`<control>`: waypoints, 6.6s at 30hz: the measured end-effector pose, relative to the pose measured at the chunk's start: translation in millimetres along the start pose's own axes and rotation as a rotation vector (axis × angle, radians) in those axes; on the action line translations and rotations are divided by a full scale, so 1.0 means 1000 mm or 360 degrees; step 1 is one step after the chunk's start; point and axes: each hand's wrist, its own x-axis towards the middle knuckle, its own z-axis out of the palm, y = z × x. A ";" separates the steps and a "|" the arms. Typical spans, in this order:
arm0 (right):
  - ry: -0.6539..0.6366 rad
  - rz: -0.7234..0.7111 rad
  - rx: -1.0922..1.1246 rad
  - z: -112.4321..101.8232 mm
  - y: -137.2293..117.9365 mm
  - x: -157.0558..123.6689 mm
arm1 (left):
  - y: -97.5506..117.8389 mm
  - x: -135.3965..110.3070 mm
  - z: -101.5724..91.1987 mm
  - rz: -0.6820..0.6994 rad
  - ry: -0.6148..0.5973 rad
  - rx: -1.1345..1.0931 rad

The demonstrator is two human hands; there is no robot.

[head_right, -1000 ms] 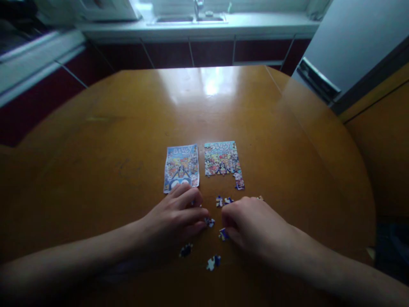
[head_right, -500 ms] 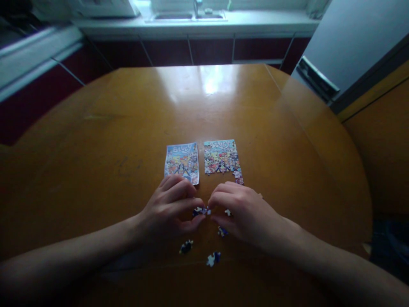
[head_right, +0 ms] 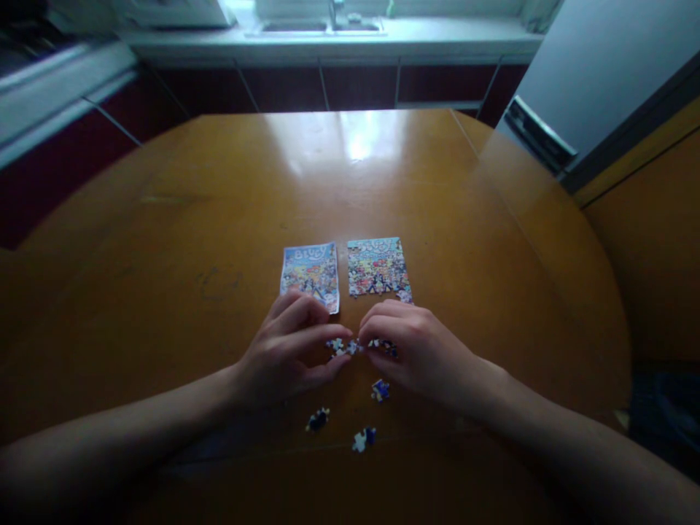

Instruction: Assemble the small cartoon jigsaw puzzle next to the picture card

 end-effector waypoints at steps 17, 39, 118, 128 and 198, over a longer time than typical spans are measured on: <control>-0.0480 0.0415 -0.0775 0.018 -0.023 -0.030 | 0.000 -0.003 0.009 -0.0005 -0.0338 -0.0033; -0.0410 0.0123 -0.0692 0.036 -0.018 -0.035 | 0.001 -0.006 0.009 0.0018 -0.0395 0.0004; 0.0397 0.0598 0.0540 0.019 -0.007 0.020 | -0.005 0.002 -0.002 -0.0109 0.0297 -0.0332; 0.0266 0.0106 0.0147 0.011 -0.001 0.020 | -0.008 -0.003 -0.002 -0.0156 0.0371 -0.0355; 0.0116 -0.0074 -0.0630 -0.002 0.022 0.023 | -0.003 -0.008 -0.016 0.0326 -0.0130 -0.0438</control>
